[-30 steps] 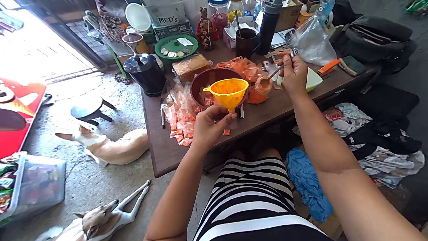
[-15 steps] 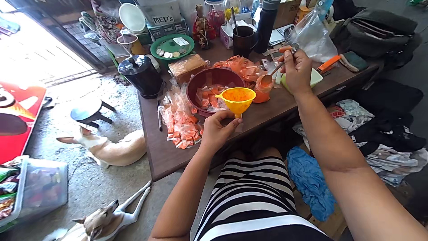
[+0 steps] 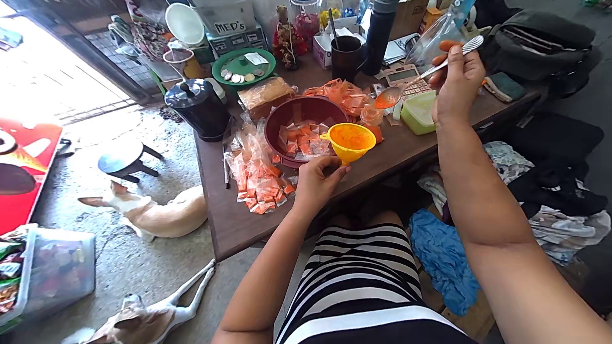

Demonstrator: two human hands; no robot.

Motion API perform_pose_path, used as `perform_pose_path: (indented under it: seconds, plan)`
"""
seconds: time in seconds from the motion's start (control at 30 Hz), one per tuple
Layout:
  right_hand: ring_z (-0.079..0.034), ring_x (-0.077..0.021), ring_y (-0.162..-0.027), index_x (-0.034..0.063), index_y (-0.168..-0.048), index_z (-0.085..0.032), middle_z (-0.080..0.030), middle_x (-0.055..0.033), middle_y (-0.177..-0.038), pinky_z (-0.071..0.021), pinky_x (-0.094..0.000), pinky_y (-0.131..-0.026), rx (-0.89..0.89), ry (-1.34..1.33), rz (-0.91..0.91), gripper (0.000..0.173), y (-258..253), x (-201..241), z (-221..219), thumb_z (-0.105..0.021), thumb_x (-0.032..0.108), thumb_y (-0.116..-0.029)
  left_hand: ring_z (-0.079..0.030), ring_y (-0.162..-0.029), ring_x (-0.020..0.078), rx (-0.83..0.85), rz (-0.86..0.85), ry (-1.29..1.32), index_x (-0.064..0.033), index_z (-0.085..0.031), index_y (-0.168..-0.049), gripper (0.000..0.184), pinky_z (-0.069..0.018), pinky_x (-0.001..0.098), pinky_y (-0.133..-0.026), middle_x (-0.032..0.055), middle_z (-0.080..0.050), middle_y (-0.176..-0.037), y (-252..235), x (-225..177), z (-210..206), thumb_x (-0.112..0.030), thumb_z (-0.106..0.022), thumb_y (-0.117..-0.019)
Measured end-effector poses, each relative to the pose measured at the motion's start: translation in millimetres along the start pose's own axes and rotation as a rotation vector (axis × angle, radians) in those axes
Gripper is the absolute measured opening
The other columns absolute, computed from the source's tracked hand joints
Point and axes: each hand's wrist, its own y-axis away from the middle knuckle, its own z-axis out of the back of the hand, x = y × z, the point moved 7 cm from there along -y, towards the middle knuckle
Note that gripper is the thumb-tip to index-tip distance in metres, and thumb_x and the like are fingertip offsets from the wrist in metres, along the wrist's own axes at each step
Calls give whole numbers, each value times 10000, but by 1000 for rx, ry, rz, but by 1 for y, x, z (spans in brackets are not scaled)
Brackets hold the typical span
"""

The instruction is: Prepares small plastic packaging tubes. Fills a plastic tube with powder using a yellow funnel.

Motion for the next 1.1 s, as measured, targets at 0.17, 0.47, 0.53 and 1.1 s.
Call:
perform_pose_path:
  seconds: [0.17, 0.47, 0.53, 1.1]
  plan:
    - [-614, -28, -687, 0, -1179, -594, -665, 42, -927, -552, -205, -636, 184, -123, 267, 273, 24, 88, -25, -350, 96, -1105, -701, -813, 56, -37, 3, 29, -15, -735, -985, 135, -592, 230, -787, 56, -727, -889, -1, 0, -6, -134, -759, -927]
    - [-648, -32, -897, 97, -1164, -607, -639, 7, -1023, -567, -199, -766, 494, 150, 812, 221, 134, 165, -49, -439, 229, -1104, -688, -936, 62, -122, -174, 51, 0, -739, -1014, 117, -557, 225, -881, 64, -730, -983, 12, -16, 1, -81, -721, -932]
    - [-638, -111, -905, 56, -1147, -606, -607, -66, -991, -562, -240, -796, 603, 177, 895, 168, 154, 165, -54, -489, 159, -1083, -685, -957, 72, -161, -225, 21, 8, -743, -1007, 116, -550, 230, -903, 71, -732, -996, 16, -20, 5, -78, -704, -940]
    - [-631, 14, -740, 72, -1182, -581, -686, 100, -968, -551, -183, -663, 174, -87, 343, 243, 67, 109, -27, -355, 129, -1114, -696, -978, 103, -192, -134, -27, -20, -756, -1041, 156, -548, 298, -919, 66, -748, -1015, 25, -5, 2, -134, -725, -938]
